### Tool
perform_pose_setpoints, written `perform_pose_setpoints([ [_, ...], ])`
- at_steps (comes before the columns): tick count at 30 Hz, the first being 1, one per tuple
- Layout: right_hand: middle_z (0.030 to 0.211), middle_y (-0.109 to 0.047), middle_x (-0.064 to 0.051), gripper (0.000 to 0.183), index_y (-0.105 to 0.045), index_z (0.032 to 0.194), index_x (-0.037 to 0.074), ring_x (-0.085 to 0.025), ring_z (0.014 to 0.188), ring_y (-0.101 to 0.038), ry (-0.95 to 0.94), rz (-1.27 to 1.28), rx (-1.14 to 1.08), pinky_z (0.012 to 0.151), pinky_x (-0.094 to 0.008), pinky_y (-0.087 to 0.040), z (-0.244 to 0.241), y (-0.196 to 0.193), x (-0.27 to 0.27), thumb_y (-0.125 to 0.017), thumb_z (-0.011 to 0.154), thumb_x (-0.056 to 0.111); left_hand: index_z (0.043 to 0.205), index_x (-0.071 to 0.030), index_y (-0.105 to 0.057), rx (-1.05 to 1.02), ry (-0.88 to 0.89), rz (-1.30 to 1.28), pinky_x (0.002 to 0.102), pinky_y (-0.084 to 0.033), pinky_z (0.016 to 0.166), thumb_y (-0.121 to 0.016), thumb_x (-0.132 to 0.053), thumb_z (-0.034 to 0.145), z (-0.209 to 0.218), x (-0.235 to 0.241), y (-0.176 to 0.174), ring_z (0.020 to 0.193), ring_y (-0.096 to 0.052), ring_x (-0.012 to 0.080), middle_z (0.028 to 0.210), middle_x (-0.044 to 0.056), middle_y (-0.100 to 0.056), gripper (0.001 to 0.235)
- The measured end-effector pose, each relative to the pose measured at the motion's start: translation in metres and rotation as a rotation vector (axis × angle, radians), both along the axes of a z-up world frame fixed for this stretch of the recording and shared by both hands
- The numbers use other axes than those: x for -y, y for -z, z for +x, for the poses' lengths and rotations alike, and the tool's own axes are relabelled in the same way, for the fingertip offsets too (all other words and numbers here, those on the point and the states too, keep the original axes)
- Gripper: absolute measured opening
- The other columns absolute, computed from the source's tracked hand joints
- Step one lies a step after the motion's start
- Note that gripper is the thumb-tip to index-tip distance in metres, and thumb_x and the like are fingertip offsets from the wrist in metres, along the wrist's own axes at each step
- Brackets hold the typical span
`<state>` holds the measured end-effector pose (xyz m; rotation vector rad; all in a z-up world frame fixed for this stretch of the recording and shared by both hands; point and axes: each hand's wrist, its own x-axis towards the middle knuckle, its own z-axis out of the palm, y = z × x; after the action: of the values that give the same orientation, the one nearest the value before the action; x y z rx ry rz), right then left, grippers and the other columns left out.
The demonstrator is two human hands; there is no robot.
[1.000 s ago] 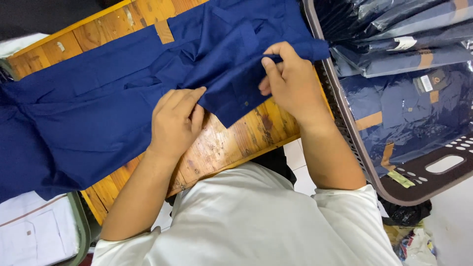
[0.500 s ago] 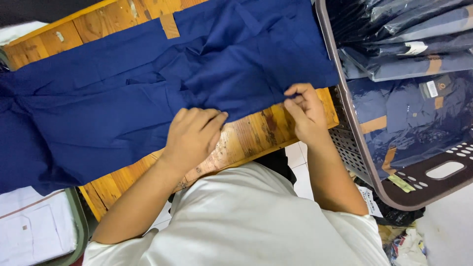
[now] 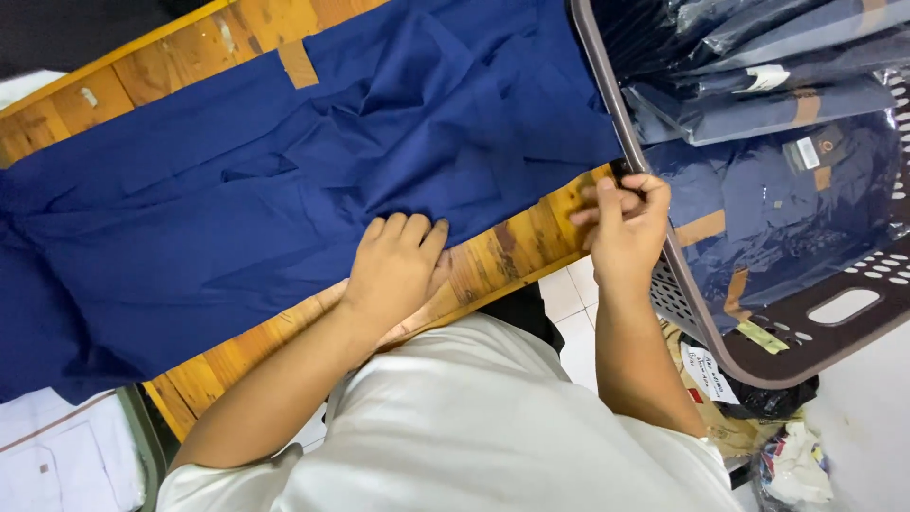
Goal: A person folds a blue shirt on a wooden table, attaches a brand tag, and then places the folded shirt into a clear plastic bag.
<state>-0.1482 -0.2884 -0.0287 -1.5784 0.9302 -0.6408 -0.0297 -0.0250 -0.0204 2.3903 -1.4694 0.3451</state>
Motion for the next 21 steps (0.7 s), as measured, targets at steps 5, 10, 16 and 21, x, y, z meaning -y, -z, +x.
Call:
perform_pose_setpoints([
  [5,0.104,-0.065,-0.015,0.038,-0.055,0.137,0.006,-0.026,0.085,-0.065,-0.083,-0.822,-0.103,0.069,-0.034,-0.052,0.012,-0.018,-0.014,-0.069,0.104,0.018,0.137,-0.009,-0.063,-0.079,0.043,0.042,0.044,-0.045,0.088,-0.071,-0.029,0.087,-0.006,0.005,-0.008,0.119,-0.058,0.0346,0.131,0.018,-0.058,0.055],
  [10,0.153,-0.049,-0.026,0.043,-0.069,0.139,0.006,-0.045,0.145,-0.04,-0.462,-1.243,-0.034,0.115,-0.051,-0.031,0.036,-0.021,-0.015,-0.065,0.106,0.032,0.156,-0.011,-0.045,-0.158,0.066,0.17,0.053,-0.032,0.114,-0.067,-0.045,0.094,-0.007,0.003,-0.026,0.151,-0.034,0.0346,0.162,0.018,-0.039,0.074],
  [16,0.165,-0.031,-0.029,0.067,-0.046,0.162,0.012,-0.05,0.152,-0.022,-0.685,-1.038,-0.454,0.118,-0.066,-0.014,0.036,-0.018,-0.021,-0.056,0.108,0.05,0.16,-0.018,-0.04,-0.359,0.067,0.363,0.061,-0.028,0.116,-0.057,-0.064,0.093,0.006,0.001,-0.035,0.155,-0.026,0.0347,0.169,0.014,-0.03,0.082],
  [21,0.149,-0.054,-0.032,0.07,-0.06,0.15,0.01,-0.052,0.141,-0.045,-0.634,-1.087,-0.602,0.108,-0.07,-0.031,0.038,-0.029,-0.023,-0.053,0.104,0.063,0.137,-0.022,-0.065,-0.313,0.094,-0.105,0.045,-0.037,0.093,-0.06,-0.034,0.1,0.014,-0.016,-0.018,0.127,-0.058,0.0258,0.13,0.004,-0.066,0.039],
])
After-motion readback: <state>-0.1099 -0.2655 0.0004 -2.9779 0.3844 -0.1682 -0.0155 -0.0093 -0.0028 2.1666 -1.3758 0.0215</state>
